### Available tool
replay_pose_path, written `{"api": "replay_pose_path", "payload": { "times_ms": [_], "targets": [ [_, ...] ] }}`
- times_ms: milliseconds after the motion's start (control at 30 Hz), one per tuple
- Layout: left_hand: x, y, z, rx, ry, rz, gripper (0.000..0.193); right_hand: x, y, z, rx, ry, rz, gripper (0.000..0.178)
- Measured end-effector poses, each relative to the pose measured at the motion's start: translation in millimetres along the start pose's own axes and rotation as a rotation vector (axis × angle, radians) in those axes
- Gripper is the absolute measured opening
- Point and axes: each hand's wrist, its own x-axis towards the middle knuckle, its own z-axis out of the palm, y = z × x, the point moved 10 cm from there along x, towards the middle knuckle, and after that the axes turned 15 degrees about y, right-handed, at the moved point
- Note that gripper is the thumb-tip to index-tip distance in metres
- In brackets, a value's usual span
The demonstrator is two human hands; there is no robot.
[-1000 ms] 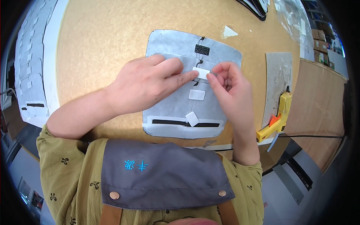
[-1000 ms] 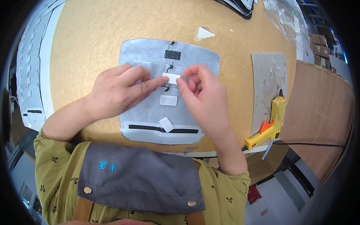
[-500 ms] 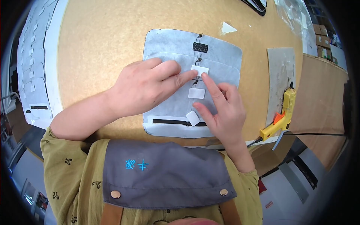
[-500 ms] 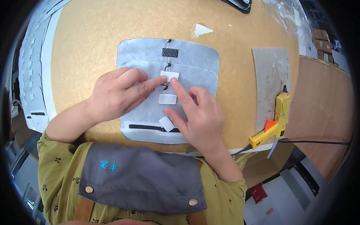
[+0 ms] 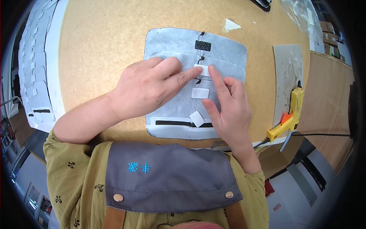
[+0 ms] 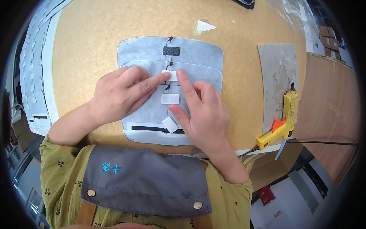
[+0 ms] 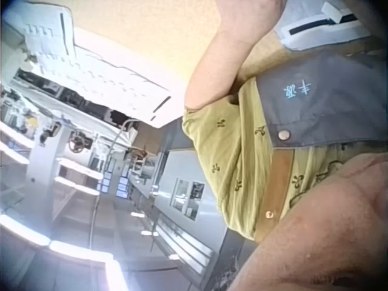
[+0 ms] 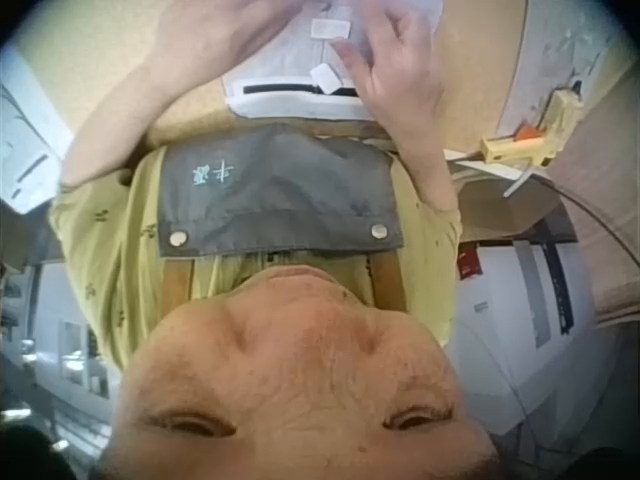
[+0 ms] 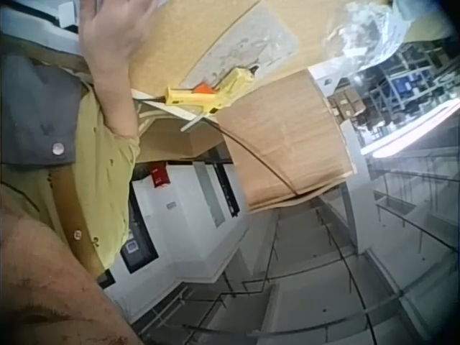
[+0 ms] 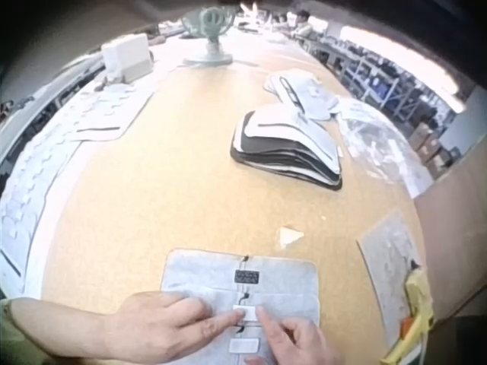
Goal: Applying adhesive to small leather pads and attaching them to a main leather component using a hot glue gun.
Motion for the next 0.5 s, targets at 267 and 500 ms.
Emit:
{"api": "replay_pose_path", "payload": {
  "times_ms": [267, 500],
  "targets": [
    [1.0, 0.5, 2.5, 0.022, -0.027, 0.004, 0.05, 2.1, -1.6, -1.3, -0.018, 0.011, -0.007, 0.06],
    [0.5, 1.5, 0.0, -0.003, -0.026, 0.026, 0.05, 2.6, -1.9, -7.0, 0.027, 0.084, -0.013, 0.046]
  ]
}}
